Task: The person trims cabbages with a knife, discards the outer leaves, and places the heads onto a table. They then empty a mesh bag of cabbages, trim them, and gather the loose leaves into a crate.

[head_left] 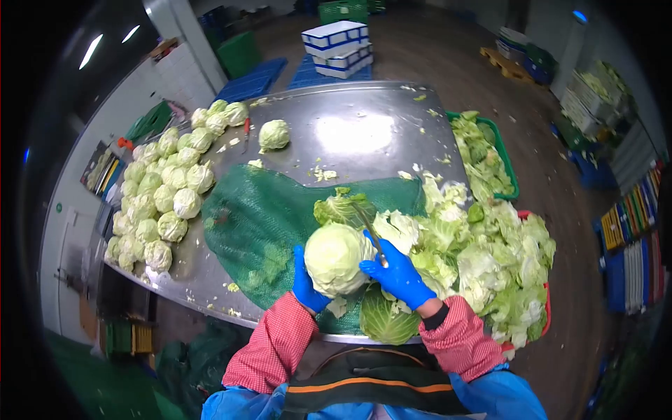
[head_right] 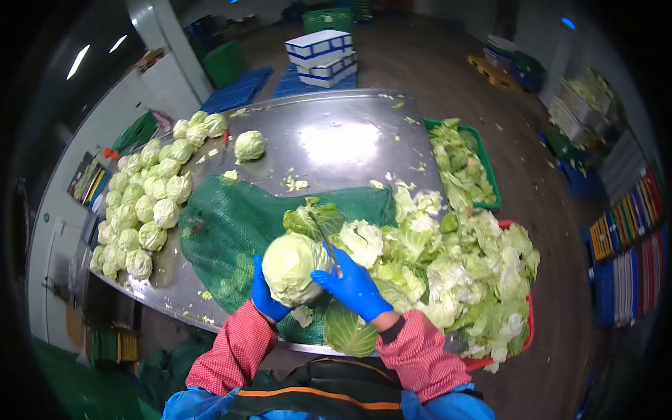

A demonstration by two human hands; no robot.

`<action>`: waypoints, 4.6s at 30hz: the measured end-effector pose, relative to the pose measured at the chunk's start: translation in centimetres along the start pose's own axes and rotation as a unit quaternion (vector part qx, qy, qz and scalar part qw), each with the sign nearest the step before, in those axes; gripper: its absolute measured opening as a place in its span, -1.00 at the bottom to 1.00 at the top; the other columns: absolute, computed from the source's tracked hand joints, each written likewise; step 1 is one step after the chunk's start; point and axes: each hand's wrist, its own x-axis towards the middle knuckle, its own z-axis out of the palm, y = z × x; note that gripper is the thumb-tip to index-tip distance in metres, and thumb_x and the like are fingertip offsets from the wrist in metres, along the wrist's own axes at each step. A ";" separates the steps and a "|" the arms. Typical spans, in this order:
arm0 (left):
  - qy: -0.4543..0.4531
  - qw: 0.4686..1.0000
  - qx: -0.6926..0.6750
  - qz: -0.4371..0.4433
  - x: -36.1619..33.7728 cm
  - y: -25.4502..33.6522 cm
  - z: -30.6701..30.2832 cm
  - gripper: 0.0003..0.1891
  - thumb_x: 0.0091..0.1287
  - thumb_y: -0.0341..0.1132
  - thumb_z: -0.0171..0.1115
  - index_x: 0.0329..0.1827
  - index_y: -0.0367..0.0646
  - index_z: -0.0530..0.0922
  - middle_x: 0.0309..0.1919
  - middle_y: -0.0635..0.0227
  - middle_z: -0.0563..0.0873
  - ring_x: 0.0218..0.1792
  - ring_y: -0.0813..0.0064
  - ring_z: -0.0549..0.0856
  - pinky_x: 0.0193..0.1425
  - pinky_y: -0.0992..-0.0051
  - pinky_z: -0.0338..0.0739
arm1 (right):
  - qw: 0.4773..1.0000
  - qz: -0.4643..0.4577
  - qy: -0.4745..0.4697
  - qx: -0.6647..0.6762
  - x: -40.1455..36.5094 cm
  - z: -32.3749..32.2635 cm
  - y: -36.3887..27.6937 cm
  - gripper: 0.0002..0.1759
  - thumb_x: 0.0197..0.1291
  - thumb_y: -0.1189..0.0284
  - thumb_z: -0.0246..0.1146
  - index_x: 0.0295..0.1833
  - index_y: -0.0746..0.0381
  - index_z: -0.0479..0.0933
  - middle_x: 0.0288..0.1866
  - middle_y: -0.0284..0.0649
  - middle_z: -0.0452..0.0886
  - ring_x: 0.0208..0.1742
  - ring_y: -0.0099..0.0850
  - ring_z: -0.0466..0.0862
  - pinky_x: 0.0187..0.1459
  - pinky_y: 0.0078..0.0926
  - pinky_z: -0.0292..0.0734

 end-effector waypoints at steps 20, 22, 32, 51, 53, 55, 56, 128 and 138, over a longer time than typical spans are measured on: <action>-0.087 0.976 -0.054 0.191 -11.2 23.1 -6.0 -0.11 0.29 0.47 -0.24 0.53 0.05 0.15 0.49 0.19 0.25 0.46 0.09 0.28 0.51 0.02 0.14 | 0.967 0.015 -0.158 0.200 9.2 15.7 -6.6 -0.49 0.38 0.03 0.11 0.21 0.20 0.46 -0.67 -0.38 0.40 -0.73 -0.60 0.40 -0.71 -0.66 0.25; -0.048 0.959 -0.003 0.281 -13.6 30.4 -9.2 -0.12 0.30 0.46 -0.25 0.53 0.04 0.15 0.48 0.21 0.27 0.45 0.09 0.29 0.50 0.01 0.15 | 0.975 0.063 -0.139 0.164 10.7 18.7 -5.9 -0.51 0.40 0.04 0.08 0.19 0.19 0.49 -0.70 -0.37 0.40 -0.75 -0.60 0.38 -0.73 -0.65 0.24; 0.138 0.854 0.055 0.499 -23.9 65.4 -24.0 -0.15 0.22 0.47 -0.04 0.46 0.14 0.29 0.41 0.37 0.39 0.37 0.12 0.39 0.34 -0.06 0.34 | 0.962 0.209 -0.111 0.135 14.9 29.3 -7.6 -0.62 0.44 0.16 0.03 0.14 0.16 0.54 -0.69 -0.34 0.41 -0.76 -0.58 0.35 -0.72 -0.60 0.23; 0.300 0.791 0.491 0.210 6.5 39.9 -28.4 -0.05 0.27 -0.03 0.33 0.58 0.02 -0.10 0.34 0.01 0.40 0.31 0.19 0.43 0.40 0.24 0.30 | 0.971 0.064 -0.061 -0.224 6.4 32.0 -3.4 -0.38 0.38 0.00 0.03 0.47 -0.03 0.21 0.20 0.05 0.55 -0.03 -0.02 0.68 -0.03 -0.20 0.59; 0.221 0.765 0.597 0.097 8.6 36.8 -27.4 -0.11 0.29 0.00 0.30 0.56 -0.05 -0.02 0.34 0.06 0.42 0.30 0.20 0.45 0.40 0.27 0.31 | 0.977 0.056 -0.009 -0.204 4.1 30.9 -1.4 -0.38 0.39 0.00 0.03 0.48 -0.03 0.20 0.20 0.05 0.55 -0.04 -0.02 0.68 -0.02 -0.20 0.59; 0.116 0.714 0.690 0.026 11.4 34.1 -30.0 -0.21 0.34 0.03 0.22 0.52 -0.14 0.11 0.34 0.14 0.44 0.28 0.21 0.47 0.39 0.30 0.33 | 0.981 0.068 0.023 -0.181 2.8 29.0 -0.7 -0.38 0.39 0.02 0.04 0.49 -0.05 0.19 0.15 0.04 0.58 -0.04 -0.04 0.68 -0.05 -0.20 0.59; 0.051 0.683 0.729 0.008 12.8 32.8 -32.1 -0.28 0.38 0.04 0.16 0.48 -0.20 0.20 0.34 0.19 0.46 0.28 0.21 0.48 0.38 0.31 0.35 | 0.982 0.079 0.042 -0.169 2.5 27.4 -1.2 -0.39 0.39 0.05 0.05 0.49 -0.05 0.20 0.11 0.03 0.60 -0.09 -0.09 0.68 -0.08 -0.24 0.58; 0.347 0.482 0.610 0.525 -54.6 57.5 -11.7 -0.77 0.46 -0.37 -0.01 0.01 -0.22 0.59 -0.10 0.40 0.65 -0.11 0.57 0.58 0.03 0.50 0.50 | 0.959 0.080 -0.144 0.232 2.2 24.5 -9.5 -0.59 0.41 0.09 0.11 0.05 0.20 0.57 -0.52 -0.40 0.41 -0.59 -0.60 0.46 -0.58 -0.61 0.40; 0.860 0.128 0.469 0.157 -73.1 47.0 -37.7 -0.30 0.12 -0.30 0.38 0.39 -0.06 0.35 0.14 -0.02 0.60 0.18 0.03 0.58 0.28 0.19 0.44 | 0.977 0.021 -0.181 -0.113 2.3 34.4 3.3 -0.50 0.40 0.33 0.00 0.43 0.10 0.29 -0.21 -0.11 0.62 -0.39 -0.36 0.62 -0.24 -0.42 0.59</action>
